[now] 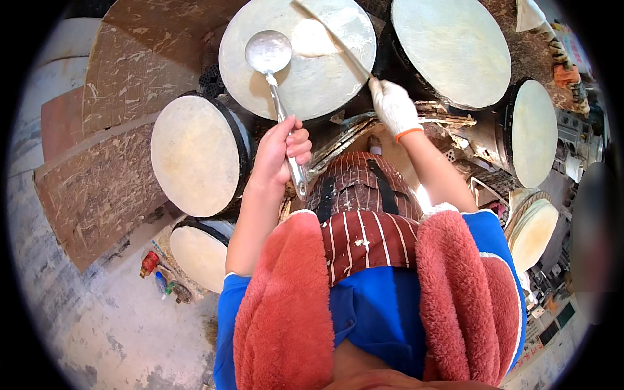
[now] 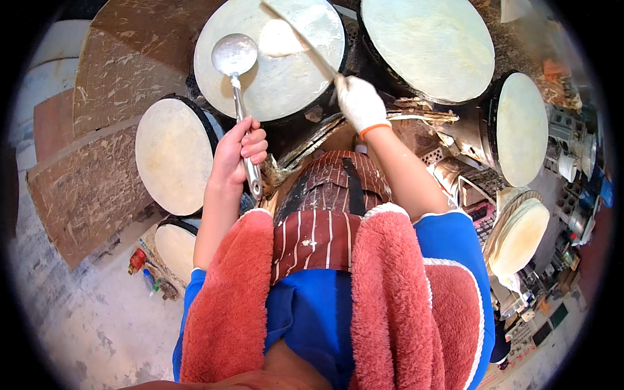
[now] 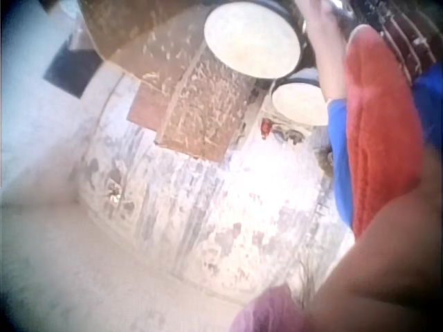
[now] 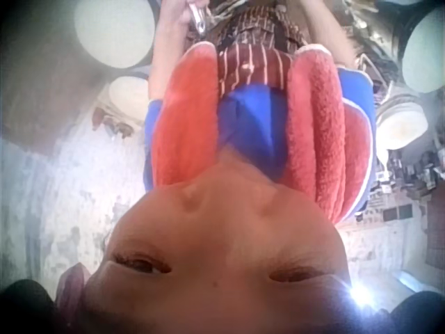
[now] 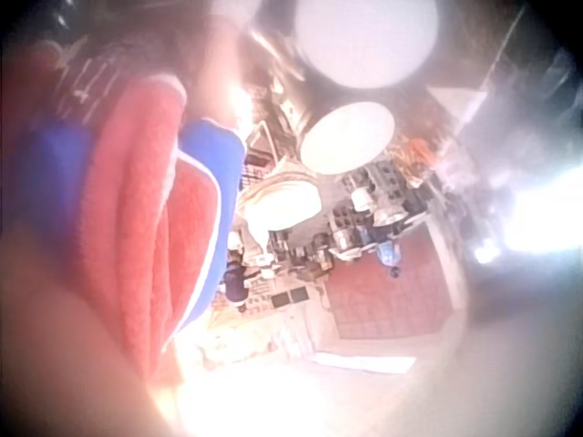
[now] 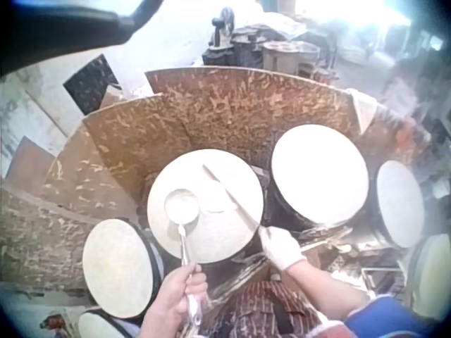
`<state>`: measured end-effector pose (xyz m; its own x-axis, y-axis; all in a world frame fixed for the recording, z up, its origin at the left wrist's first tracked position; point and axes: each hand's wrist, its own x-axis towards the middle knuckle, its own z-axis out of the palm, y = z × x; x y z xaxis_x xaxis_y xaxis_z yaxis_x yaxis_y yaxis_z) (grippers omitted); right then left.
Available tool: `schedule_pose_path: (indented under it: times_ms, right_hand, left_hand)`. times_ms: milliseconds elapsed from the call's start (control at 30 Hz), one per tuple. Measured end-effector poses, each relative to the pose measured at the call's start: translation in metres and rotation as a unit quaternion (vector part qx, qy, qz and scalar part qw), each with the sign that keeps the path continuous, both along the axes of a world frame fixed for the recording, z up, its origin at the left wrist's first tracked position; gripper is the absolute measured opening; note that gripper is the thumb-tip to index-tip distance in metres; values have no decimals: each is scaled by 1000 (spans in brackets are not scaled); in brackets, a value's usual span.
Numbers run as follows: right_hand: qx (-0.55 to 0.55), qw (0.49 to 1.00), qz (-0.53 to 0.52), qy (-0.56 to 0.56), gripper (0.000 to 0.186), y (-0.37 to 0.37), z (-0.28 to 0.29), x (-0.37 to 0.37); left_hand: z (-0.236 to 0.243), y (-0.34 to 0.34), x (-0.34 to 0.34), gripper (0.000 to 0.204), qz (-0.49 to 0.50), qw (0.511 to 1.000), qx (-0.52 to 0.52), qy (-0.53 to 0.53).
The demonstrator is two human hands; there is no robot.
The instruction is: The person ladles batter onto multiple hot griddles and spreads it into thin circles using a wooden stick. They flip the crepes and stack the finished ones on a nearby surface.
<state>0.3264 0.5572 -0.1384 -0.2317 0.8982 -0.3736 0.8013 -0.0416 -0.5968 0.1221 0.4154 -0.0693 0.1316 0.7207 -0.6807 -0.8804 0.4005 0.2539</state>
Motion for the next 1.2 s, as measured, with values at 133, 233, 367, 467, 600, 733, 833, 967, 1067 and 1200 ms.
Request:
schedule_pose_path:
  times_ms: [133,233,367,467,600,733,833,967,1067,1200]
  right_hand:
    - [11,997,74,-14,45,-25,3,0]
    - [-9,1000,15,-15,46,-21,17,9]
    - [9,1000,-29,-7,47,-29,-4,14]
    - [0,1000,18,-13,42,-53,3,3]
    - [19,1000,8,20,44,-55,5,13]
    - [20,997,-72,-9,49,-63,-13,21]
    - [-97,990,-79,59,53,-94,-26,-16]
    - [-152,977,-21,147,54,-99,-37,-39]
    - [-80,990,-28,110,54,-69,-14,-22]
    - [33,996,-71,45,48,-37,-1,-4]
  left_hand:
    - [-3,8,-4,21,-3,997,-28,77]
    - [-5,9,-7,19,-13,994,-40,99]
    - [-7,10,-10,19,-31,993,-43,106]
    - [-9,10,-10,18,-34,993,-44,109]
    - [-14,6,-15,17,-21,994,-42,98]
    - [-14,8,-14,19,-61,989,-50,125]
    - [-18,8,-3,19,-54,992,-50,101]
    - [-21,8,-1,22,17,995,-7,-98]
    - [12,-12,-43,24,111,863,46,-491]
    - [23,-54,-33,27,29,931,195,-306]
